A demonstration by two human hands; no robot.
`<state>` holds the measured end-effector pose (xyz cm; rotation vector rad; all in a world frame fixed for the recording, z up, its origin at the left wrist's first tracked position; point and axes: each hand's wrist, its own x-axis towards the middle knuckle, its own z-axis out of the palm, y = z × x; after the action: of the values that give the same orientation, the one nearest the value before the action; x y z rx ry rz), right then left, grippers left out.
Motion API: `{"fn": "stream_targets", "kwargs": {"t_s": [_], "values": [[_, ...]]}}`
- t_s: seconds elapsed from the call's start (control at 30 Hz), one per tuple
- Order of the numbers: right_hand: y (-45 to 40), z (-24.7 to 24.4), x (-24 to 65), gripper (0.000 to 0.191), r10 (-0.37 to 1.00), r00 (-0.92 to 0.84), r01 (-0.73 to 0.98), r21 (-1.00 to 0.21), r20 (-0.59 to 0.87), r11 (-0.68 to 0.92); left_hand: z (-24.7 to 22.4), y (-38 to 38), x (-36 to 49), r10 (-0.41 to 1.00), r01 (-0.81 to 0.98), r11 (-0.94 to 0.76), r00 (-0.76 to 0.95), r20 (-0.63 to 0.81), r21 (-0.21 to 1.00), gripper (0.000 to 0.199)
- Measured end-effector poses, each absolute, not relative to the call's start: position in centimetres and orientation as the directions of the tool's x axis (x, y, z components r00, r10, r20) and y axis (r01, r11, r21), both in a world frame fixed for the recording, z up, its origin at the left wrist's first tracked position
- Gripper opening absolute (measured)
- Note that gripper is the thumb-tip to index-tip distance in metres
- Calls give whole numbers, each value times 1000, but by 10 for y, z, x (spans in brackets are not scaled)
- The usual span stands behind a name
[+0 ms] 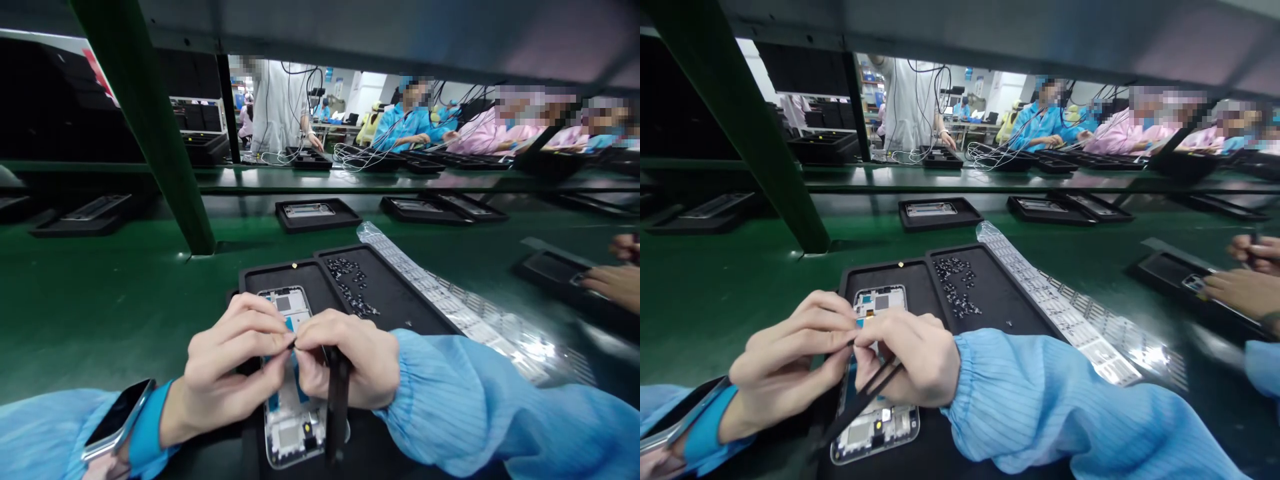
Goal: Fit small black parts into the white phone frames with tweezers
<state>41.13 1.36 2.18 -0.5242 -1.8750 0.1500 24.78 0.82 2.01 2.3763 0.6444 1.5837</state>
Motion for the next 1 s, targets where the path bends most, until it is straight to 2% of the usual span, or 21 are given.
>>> {"fn": "stream_targets", "kwargs": {"t_s": [0.17, 0.33, 0.47, 0.57, 0.67, 0.73, 0.83, 0.93, 1.0], "values": [[15, 18, 409, 20, 354, -264, 275, -282, 897, 919, 21, 9, 245, 479, 155, -876, 379, 792, 456, 44], [16, 19, 411, 22, 298, -312, 296, -206, 902, 933, 32, 8, 250, 589, 96, -797, 343, 732, 596, 22], [20, 15, 415, 19, 246, -387, 277, -142, 889, 950, 35, 8, 254, 727, 102, -662, 327, 604, 742, 12], [22, 20, 421, 13, 255, -442, 295, -130, 860, 947, 41, 8, 255, 827, 116, -518, 321, 461, 848, 16], [20, 42, 434, 11, 287, -447, 339, -136, 848, 931, 59, 15, 267, 876, 164, -418, 333, 349, 893, 21], [17, 61, 450, 12, 361, -398, 383, -205, 843, 901, 74, 27, 285, 869, 217, -419, 376, 321, 881, 23], [12, 82, 484, 9, 560, -245, 471, -408, 792, 783, 81, 53, 327, 782, 322, -518, 554, 285, 793, 20], [13, 85, 518, 3, 763, -77, 552, -610, 642, 569, 61, 81, 372, 620, 369, -694, 743, 252, 618, 19], [19, 79, 535, 6, 852, -49, 578, -681, 521, 449, 39, 97, 392, 534, 330, -755, 811, 239, 567, 14]]}}
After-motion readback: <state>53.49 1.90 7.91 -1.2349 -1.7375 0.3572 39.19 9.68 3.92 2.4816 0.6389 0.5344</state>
